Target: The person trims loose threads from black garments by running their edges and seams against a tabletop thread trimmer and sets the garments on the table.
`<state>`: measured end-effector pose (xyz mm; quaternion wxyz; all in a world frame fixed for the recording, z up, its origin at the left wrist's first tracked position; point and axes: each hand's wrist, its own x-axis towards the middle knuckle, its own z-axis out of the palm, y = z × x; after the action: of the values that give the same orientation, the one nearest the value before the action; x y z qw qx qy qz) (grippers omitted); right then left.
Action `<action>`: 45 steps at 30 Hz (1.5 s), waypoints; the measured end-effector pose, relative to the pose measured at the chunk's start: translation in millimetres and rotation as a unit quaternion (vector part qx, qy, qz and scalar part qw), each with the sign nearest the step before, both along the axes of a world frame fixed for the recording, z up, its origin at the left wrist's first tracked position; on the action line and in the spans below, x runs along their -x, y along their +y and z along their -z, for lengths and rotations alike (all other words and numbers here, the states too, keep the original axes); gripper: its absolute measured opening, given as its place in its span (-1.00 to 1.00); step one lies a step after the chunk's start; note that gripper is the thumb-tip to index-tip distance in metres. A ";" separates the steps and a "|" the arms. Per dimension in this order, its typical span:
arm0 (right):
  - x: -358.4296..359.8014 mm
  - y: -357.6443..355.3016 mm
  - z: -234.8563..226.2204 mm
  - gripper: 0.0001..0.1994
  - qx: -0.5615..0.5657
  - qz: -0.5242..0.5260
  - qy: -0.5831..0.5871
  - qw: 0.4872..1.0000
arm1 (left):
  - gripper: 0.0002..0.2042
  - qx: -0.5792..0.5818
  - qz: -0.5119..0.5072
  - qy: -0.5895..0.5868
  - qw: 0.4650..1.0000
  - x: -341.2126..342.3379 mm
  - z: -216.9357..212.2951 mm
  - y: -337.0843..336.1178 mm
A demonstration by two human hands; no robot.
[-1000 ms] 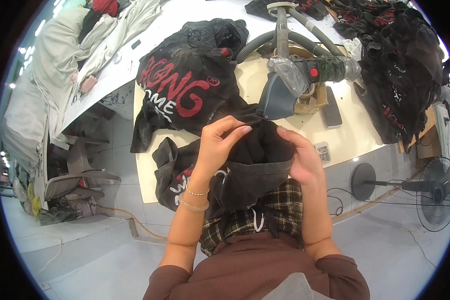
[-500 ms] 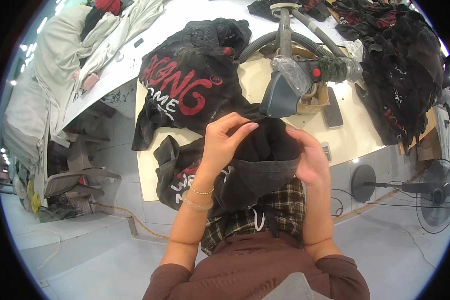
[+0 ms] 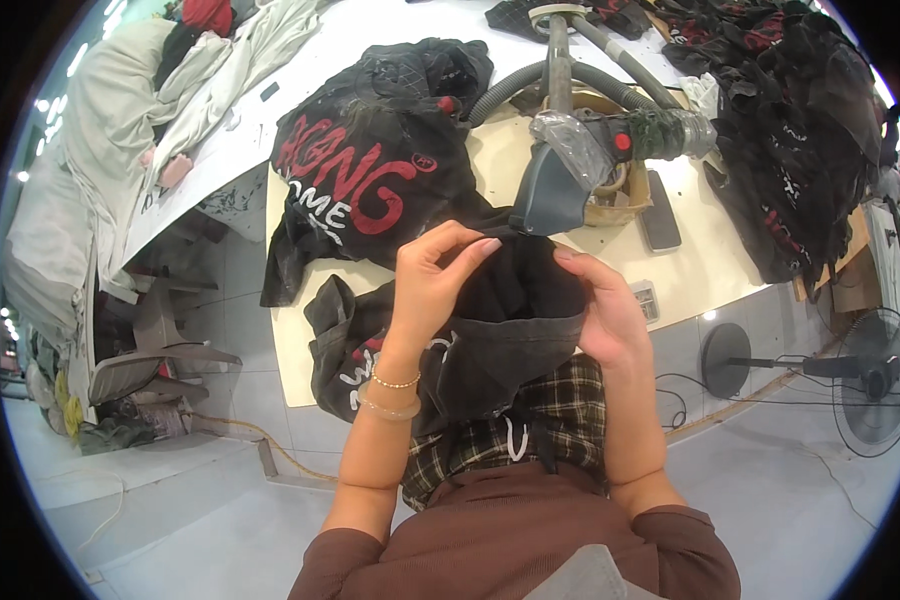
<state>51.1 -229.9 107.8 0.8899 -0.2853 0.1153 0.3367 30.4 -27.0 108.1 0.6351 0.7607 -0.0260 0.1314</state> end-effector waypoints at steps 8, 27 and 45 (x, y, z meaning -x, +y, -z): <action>-3.7 -2.7 -4.2 -0.76 0.009 0.025 0.002 1.000 | -0.88 -0.014 0.018 -0.006 1.000 -1.2 -2.9 -6.1; 3.9 -2.4 -0.7 -0.82 0.196 -0.003 -0.236 0.952 | -0.75 -0.019 0.052 -0.004 0.998 13.8 -11.5 -9.9; 9.9 17.5 8.1 -0.86 0.413 0.112 -0.415 0.803 | -0.86 -0.070 0.003 -0.056 0.996 7.0 -1.7 -18.3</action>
<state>41.2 -212.4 99.7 0.6823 -0.7233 -0.1058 0.0053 23.4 -45.3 109.8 0.5785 0.7945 -0.0727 0.1697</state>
